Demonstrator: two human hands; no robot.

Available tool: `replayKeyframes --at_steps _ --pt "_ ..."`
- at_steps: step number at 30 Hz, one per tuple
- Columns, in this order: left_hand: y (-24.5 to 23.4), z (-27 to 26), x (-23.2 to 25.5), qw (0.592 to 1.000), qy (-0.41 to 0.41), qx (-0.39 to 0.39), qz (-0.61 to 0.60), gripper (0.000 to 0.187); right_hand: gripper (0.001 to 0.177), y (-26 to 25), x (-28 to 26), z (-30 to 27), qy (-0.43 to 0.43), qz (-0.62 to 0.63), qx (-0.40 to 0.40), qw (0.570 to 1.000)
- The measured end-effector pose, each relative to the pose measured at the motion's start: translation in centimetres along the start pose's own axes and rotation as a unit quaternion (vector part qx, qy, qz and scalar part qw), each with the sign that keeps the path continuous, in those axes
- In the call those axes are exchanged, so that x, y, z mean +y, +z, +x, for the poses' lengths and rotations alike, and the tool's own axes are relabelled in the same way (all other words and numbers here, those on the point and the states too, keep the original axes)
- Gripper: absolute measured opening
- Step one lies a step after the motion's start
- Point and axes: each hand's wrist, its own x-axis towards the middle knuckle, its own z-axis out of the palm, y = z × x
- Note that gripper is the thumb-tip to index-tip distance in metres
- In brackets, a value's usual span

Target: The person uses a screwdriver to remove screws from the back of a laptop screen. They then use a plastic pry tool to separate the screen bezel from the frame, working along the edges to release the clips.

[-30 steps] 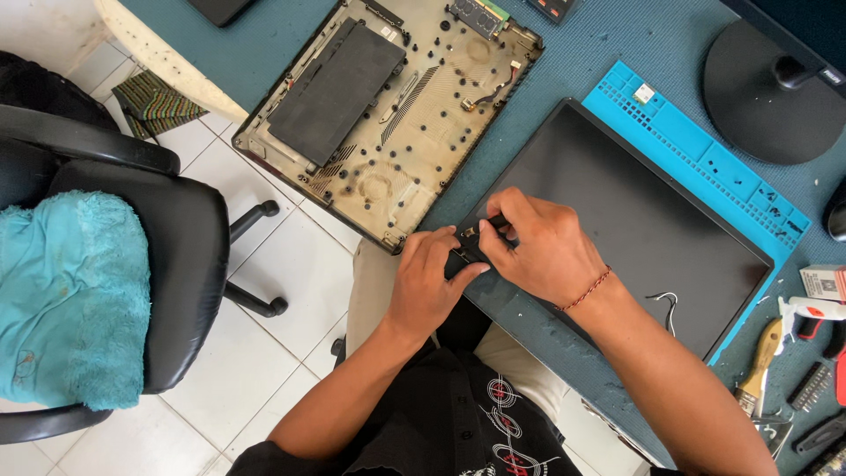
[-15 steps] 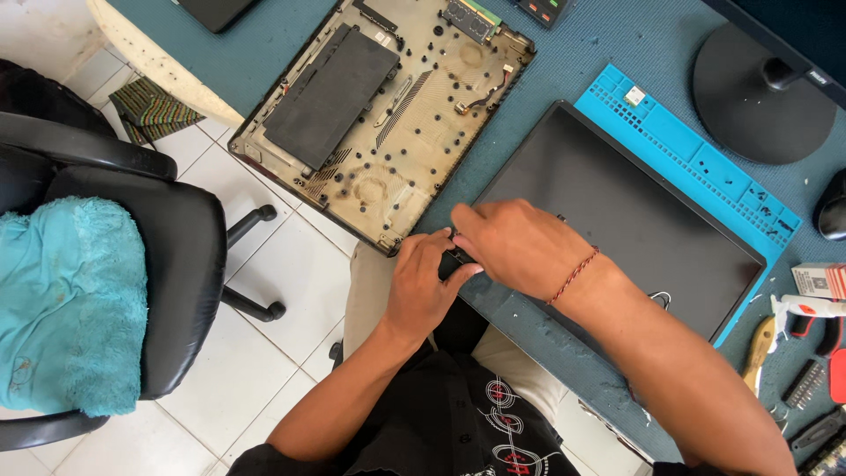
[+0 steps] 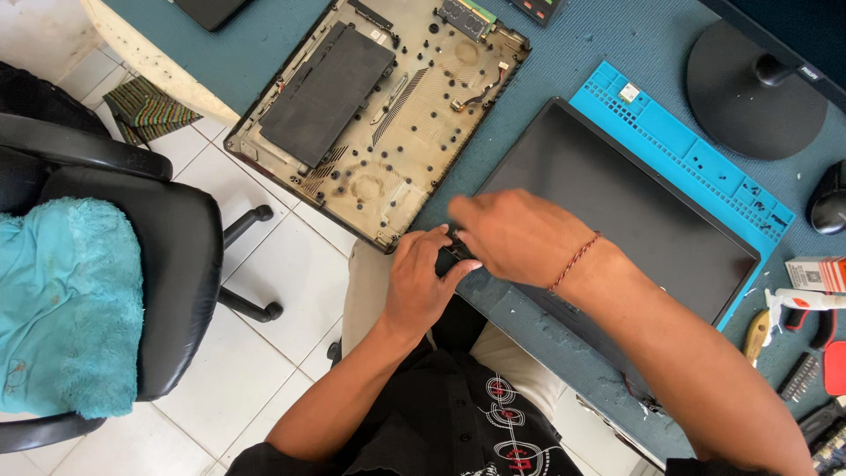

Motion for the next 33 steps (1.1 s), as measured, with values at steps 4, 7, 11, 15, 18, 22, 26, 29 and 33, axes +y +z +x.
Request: replayKeyframes --at_steps 4,7,11,15,18,22,26,29,33 --pt "-0.3 0.0 -0.1 1.0 0.001 -0.007 -0.008 0.038 0.028 -1.0 -0.5 0.1 0.117 -0.026 -0.033 0.992" --pt "-0.1 -0.1 -0.1 1.0 0.002 -0.014 0.003 0.038 0.028 -1.5 -0.8 0.3 0.098 -0.023 -0.047 0.994" --pt "0.3 -0.4 -0.5 1.0 -0.002 -0.012 0.008 0.039 0.021 -0.7 -0.8 0.9 0.023 -0.055 -0.045 0.997" --pt "0.8 -0.8 -1.0 1.0 -0.005 -0.007 0.004 0.04 0.012 -0.7 -0.5 0.8 -0.069 -0.066 -0.022 0.995" --pt "0.5 -0.6 -0.8 1.0 -0.002 -0.004 0.003 0.039 0.007 -1.5 -0.6 0.7 -0.097 -0.063 -0.028 0.993" --pt "0.8 -0.8 -0.9 1.0 -0.008 0.005 0.003 0.042 0.005 -1.9 -1.1 0.6 -0.086 -0.08 -0.049 0.992" --pt "0.7 -0.8 -0.9 1.0 0.003 0.0 0.011 0.039 0.009 -1.5 -1.2 1.5 0.005 -0.088 -0.08 0.993" --pt "0.8 -0.7 -0.8 1.0 0.003 0.01 0.005 0.04 0.011 -0.5 -0.7 1.8 0.021 -0.108 -0.08 0.991" --pt "1.0 -1.0 -1.0 1.0 0.01 0.018 0.01 0.042 0.012 -0.5 -0.8 1.8 -0.022 -0.118 -0.044 0.992"
